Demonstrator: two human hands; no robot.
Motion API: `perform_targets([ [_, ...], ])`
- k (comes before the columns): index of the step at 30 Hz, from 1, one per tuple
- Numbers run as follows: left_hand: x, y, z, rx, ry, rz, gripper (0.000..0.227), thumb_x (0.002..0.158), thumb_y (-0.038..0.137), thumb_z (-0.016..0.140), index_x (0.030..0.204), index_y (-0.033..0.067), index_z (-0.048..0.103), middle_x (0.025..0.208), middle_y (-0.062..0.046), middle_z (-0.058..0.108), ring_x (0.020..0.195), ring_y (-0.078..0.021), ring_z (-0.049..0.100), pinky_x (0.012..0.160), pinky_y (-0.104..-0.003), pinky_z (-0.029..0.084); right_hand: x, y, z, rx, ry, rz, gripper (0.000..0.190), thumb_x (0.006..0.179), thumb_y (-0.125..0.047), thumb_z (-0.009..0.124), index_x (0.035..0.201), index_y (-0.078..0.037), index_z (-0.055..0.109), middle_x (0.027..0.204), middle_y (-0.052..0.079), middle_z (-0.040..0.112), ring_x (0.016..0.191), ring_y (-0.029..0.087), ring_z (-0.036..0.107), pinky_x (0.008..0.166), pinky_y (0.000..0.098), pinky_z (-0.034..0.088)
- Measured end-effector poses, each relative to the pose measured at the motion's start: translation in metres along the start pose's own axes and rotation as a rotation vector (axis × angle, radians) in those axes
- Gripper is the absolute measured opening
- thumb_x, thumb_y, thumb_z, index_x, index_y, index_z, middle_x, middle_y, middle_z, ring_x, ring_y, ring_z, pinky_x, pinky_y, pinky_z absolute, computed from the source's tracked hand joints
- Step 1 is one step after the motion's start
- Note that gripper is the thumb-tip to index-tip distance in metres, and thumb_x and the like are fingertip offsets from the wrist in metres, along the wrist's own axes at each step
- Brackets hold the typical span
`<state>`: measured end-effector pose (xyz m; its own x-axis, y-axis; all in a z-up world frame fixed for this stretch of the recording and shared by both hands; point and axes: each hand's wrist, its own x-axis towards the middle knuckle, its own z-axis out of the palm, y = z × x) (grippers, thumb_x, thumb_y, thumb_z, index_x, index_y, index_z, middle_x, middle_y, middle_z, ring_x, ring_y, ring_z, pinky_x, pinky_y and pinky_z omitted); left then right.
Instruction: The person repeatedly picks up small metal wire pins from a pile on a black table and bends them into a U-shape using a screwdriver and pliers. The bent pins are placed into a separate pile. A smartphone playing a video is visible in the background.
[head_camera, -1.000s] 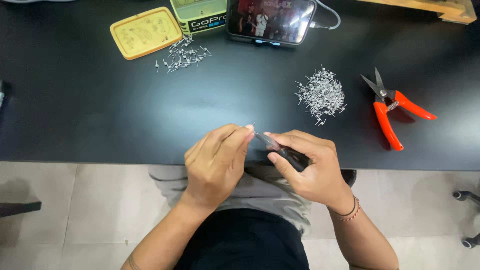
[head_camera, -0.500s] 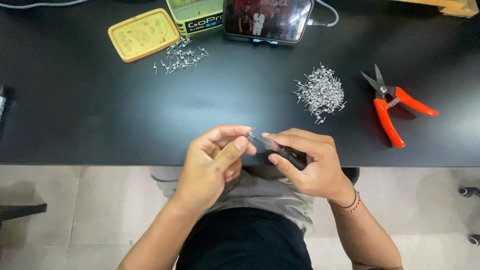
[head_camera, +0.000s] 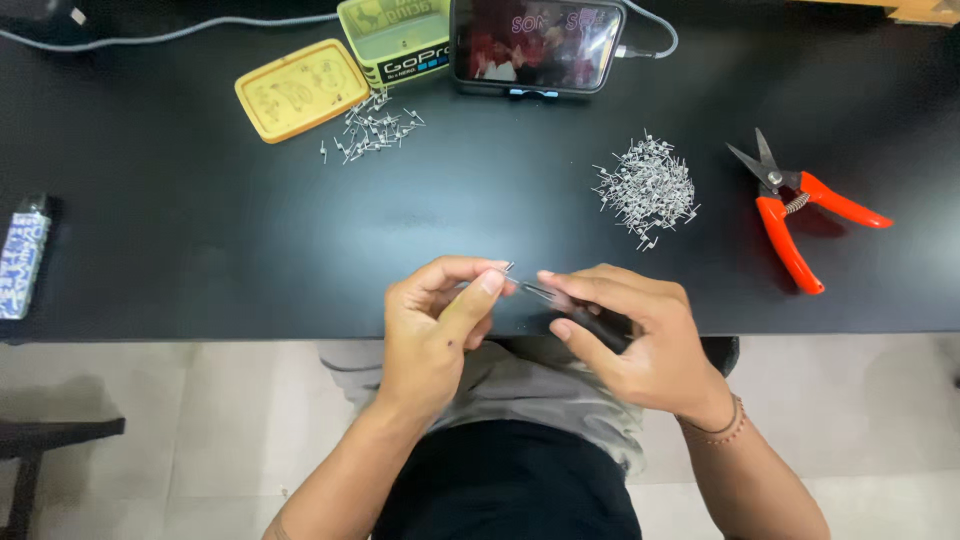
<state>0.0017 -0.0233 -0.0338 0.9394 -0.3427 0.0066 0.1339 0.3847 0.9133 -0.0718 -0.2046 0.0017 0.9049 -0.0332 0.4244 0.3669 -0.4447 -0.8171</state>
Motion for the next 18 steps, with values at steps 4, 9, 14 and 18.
perform_targets([
  [4,-0.003,-0.008,-0.006,-0.092,-0.056,0.066,0.014,0.094,0.009,0.070,0.100,-0.0026,0.075,0.079,-0.019,0.076,0.044,-0.0070,0.047,0.041,-0.021,0.042,-0.002,-0.007,-0.009,-0.021,0.022,-0.023,0.025,0.085,-0.005,0.074,0.108,0.004,0.075,0.087,0.017,0.078,0.069,0.030,0.072,0.063,0.0379,0.058],
  [9,-0.012,-0.011,-0.022,-0.217,-0.264,0.183,0.024,0.093,0.017,0.078,0.108,0.0092,0.061,0.083,-0.021,0.070,0.057,-0.0148,0.057,0.047,-0.022,0.042,-0.008,-0.025,-0.011,-0.176,-0.011,-0.160,0.032,0.091,-0.014,0.070,0.119,0.001,0.068,0.096,0.010,0.076,0.078,0.025,0.072,0.079,0.0358,0.057],
  [14,-0.017,0.015,-0.021,-0.167,-0.453,0.326,0.028,0.091,0.013,0.079,0.115,0.0094,0.065,0.083,-0.015,0.073,0.058,-0.0117,0.052,0.056,-0.023,0.042,-0.013,-0.041,-0.010,-0.276,0.014,-0.298,0.026,0.088,-0.013,0.070,0.110,0.000,0.070,0.084,0.010,0.069,0.069,0.025,0.065,0.069,0.0349,0.055],
  [18,-0.019,0.029,-0.011,-0.169,-0.527,0.396,0.019,0.086,0.012,0.081,0.103,0.0113,0.072,0.073,-0.009,0.074,0.059,-0.0179,0.069,0.057,-0.027,0.048,-0.016,-0.046,-0.013,-0.444,-0.015,-0.463,0.025,0.088,-0.018,0.073,0.106,-0.001,0.071,0.098,0.010,0.076,0.073,0.027,0.064,0.066,0.0370,0.054],
])
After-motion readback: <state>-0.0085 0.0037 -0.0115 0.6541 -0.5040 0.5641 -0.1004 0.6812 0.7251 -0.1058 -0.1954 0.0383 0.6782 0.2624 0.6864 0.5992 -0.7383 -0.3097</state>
